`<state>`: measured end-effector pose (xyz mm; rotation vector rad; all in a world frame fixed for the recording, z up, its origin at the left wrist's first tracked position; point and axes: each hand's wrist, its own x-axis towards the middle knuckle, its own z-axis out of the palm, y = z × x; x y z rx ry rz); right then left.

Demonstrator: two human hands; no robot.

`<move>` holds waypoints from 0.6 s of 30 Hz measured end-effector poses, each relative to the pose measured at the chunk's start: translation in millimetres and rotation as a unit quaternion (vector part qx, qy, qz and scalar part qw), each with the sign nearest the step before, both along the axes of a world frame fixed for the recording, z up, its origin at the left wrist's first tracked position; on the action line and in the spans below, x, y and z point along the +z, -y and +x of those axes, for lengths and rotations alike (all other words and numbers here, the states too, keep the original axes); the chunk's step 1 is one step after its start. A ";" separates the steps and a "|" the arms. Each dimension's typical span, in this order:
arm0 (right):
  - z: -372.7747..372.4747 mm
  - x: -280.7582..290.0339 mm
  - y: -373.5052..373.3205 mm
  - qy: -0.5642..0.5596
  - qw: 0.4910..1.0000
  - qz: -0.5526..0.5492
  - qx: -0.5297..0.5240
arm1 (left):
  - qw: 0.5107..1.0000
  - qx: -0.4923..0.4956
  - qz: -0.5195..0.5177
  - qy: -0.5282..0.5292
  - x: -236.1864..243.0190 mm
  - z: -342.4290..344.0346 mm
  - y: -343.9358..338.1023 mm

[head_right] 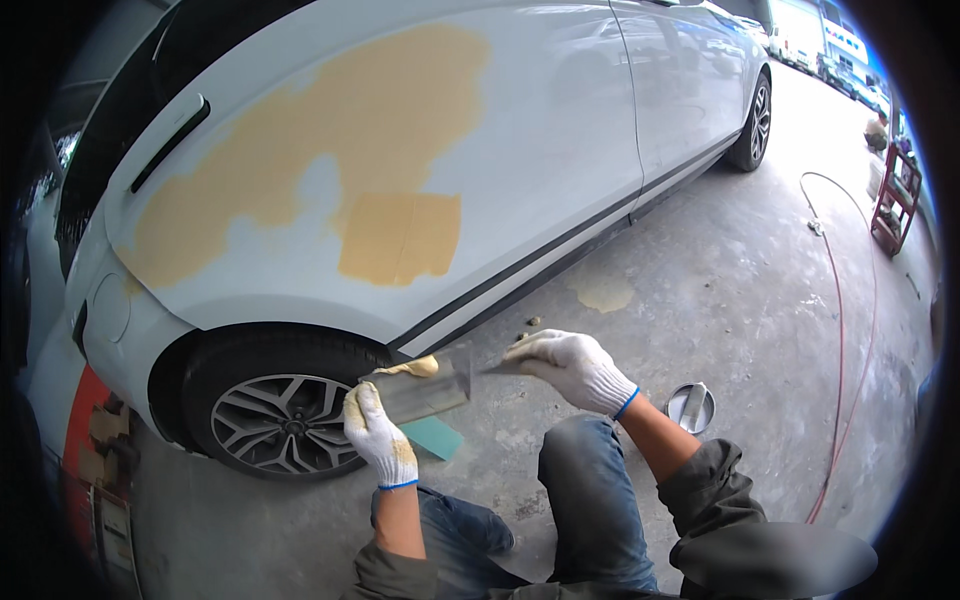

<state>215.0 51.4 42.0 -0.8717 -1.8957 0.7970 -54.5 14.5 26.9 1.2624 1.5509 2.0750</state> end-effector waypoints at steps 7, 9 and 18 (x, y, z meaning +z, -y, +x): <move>-26.3 -26.3 0.9 -0.373 0.892 -0.246 -0.066 | 0.998 0.036 0.010 -0.042 8.8 5.1 6.3; -39.8 -27.3 1.1 -0.410 0.877 -0.247 -0.044 | 0.998 0.025 0.005 -0.056 7.4 9.2 8.8; -97.1 -22.6 9.8 -0.440 0.839 -0.315 -0.063 | 0.996 -0.081 -0.005 -0.020 -6.4 29.3 31.8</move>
